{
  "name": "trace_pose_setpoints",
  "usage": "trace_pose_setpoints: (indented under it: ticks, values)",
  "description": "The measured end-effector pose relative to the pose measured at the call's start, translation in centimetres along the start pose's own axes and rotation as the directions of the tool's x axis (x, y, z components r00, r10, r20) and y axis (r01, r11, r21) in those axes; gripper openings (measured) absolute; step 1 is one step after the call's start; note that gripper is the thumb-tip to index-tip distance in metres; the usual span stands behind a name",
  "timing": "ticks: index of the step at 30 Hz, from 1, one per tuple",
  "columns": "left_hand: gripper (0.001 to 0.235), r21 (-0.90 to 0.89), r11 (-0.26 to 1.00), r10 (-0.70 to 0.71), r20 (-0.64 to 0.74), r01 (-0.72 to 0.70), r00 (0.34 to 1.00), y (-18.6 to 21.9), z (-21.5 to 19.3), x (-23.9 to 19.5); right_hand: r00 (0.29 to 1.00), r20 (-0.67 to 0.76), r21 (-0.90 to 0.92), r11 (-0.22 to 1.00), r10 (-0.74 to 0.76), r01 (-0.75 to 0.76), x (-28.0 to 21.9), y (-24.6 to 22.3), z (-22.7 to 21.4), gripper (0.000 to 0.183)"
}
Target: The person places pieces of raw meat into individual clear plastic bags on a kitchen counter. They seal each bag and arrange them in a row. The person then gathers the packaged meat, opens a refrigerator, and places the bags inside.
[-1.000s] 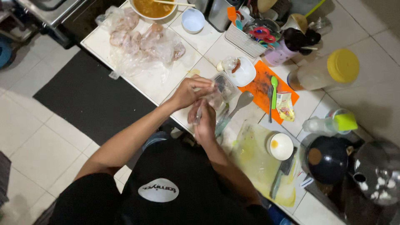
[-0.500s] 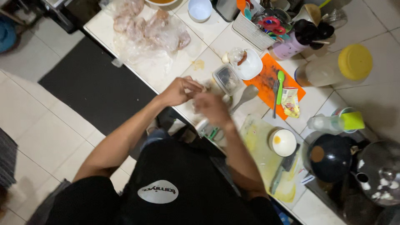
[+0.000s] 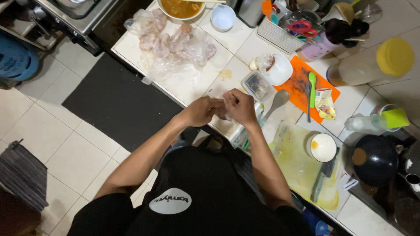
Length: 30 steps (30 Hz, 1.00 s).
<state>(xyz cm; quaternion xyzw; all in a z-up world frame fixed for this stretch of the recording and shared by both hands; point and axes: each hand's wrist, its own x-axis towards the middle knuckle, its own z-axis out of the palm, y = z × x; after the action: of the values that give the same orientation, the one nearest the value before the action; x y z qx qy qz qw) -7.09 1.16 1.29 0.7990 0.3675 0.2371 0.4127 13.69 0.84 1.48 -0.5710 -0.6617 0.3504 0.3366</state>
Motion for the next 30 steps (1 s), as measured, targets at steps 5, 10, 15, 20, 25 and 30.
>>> trace_pose_setpoints:
  ticks: [5,10,15,20,25,30]
  values:
    - [0.051,-0.384,0.900,-0.126,0.224,0.206,0.966,-2.5,-1.4,0.2,0.998,-0.017,-0.025,0.998,0.058,-0.058,0.5,-1.7,0.2,0.018]
    - [0.039,-0.253,0.961,-0.017,0.342,0.109,0.939,-2.6,-1.7,0.1,0.999,0.041,-0.156,0.988,-0.006,0.012,0.4,-0.2,0.2,0.022]
    - [0.053,0.187,0.982,-0.079,0.394,0.004,0.916,0.2,-1.4,-0.1,0.930,0.279,-0.109,0.971,0.237,-0.215,1.0,2.0,1.1,0.031]
    - [0.064,0.237,0.965,-0.212,0.432,0.117,0.877,1.9,-2.0,0.0,0.831,0.394,0.261,0.819,0.392,-0.510,0.2,4.6,2.6,0.019]
    - [0.050,0.219,0.971,-0.183,0.446,0.091,0.876,0.9,-1.8,0.2,0.865,0.331,0.380,0.786,0.377,-0.488,-0.5,7.1,4.7,0.018]
    - [0.041,0.132,0.989,-0.125,0.479,0.069,0.869,-2.3,-1.3,1.2,0.875,0.305,0.509,0.712,0.376,-0.484,-0.5,8.3,5.7,0.024]
